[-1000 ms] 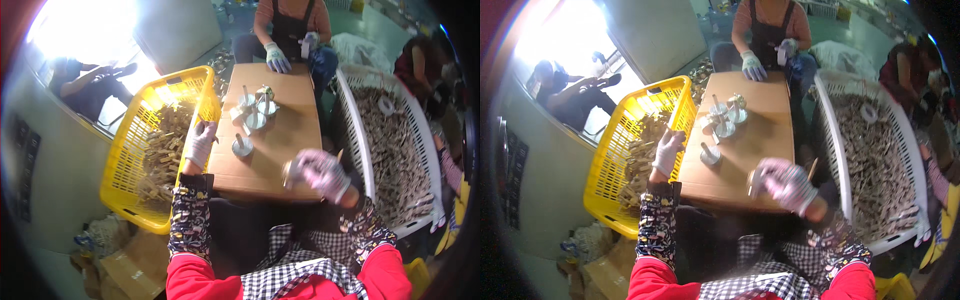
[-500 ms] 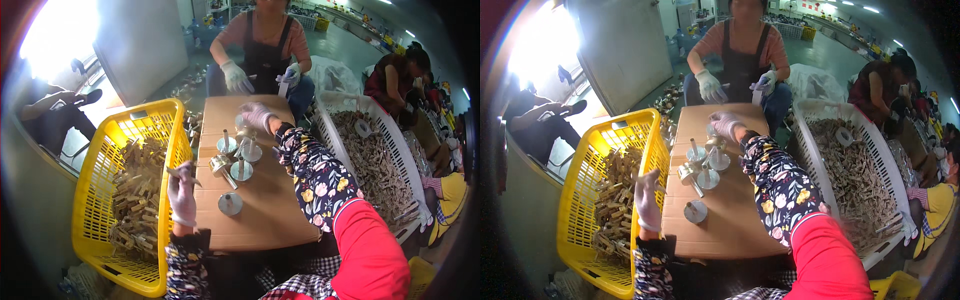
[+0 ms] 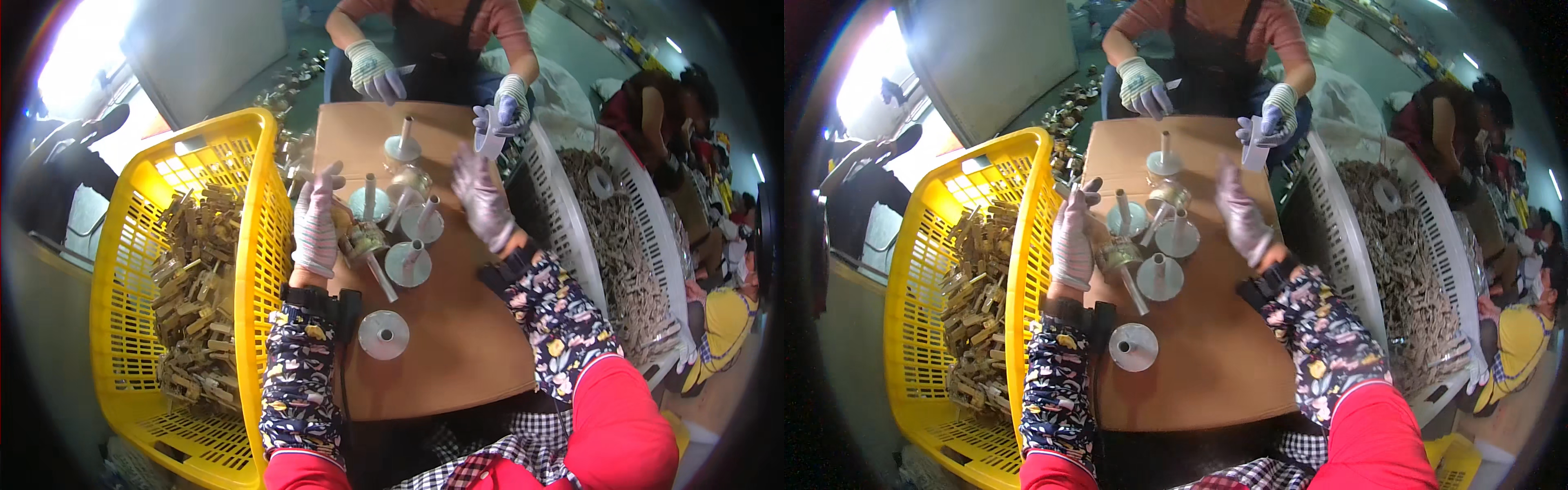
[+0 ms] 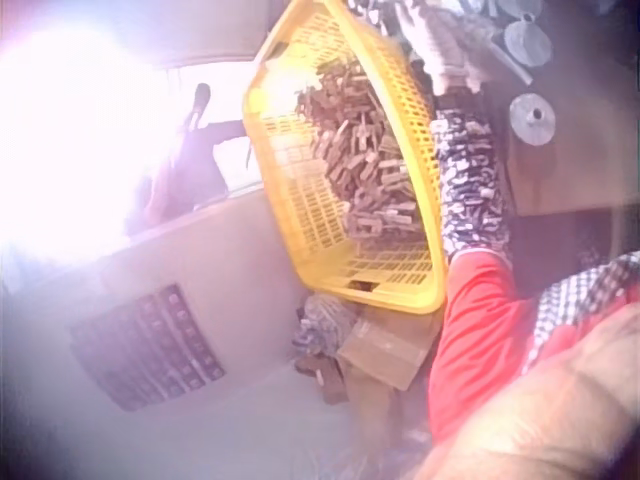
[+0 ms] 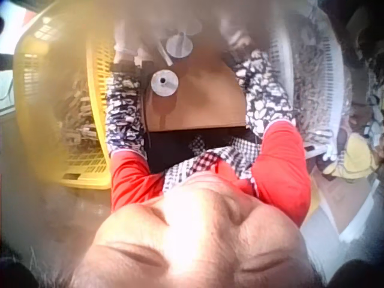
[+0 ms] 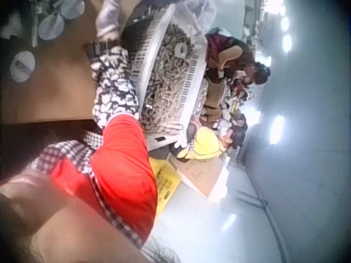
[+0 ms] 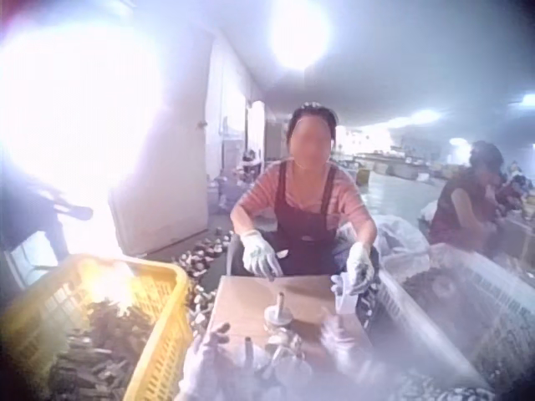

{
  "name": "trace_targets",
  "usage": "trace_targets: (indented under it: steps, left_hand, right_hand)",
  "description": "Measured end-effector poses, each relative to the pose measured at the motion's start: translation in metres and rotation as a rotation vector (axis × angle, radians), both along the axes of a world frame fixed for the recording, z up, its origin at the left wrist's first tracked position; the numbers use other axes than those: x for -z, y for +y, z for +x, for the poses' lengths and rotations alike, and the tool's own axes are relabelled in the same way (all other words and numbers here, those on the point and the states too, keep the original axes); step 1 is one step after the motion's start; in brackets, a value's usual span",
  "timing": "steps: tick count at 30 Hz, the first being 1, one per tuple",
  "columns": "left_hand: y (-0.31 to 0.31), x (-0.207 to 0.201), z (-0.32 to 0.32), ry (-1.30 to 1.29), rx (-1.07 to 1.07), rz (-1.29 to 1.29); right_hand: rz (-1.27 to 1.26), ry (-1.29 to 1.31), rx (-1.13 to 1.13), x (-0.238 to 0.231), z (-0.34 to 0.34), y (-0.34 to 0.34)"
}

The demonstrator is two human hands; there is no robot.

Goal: Assembling small industrial parts including metal bases and plastic clips at a workstation.

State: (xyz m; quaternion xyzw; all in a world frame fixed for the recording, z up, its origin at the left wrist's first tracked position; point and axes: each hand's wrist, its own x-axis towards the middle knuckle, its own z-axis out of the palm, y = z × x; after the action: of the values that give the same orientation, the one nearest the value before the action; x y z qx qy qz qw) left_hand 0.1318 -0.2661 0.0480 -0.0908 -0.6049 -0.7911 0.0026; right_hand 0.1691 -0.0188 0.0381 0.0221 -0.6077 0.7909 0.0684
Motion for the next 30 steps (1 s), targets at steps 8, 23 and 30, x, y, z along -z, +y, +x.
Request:
trace_targets:
  steps: [8,23,30]
  left_hand:
    - [-0.014,0.023,-0.009,-0.040,0.068,0.120]
    - [0.107,-0.061,0.275,0.529,0.515,-1.094]
    - [0.118,-0.020,0.284,0.802,0.506,-1.504]
  right_hand:
    - [0.162,0.072,-0.077,-0.013,-0.017,-0.051]
    - [-0.061,-0.148,0.002,-0.046,0.293,-0.019]
    - [-0.221,-0.365,0.574,-0.016,0.327,0.050]
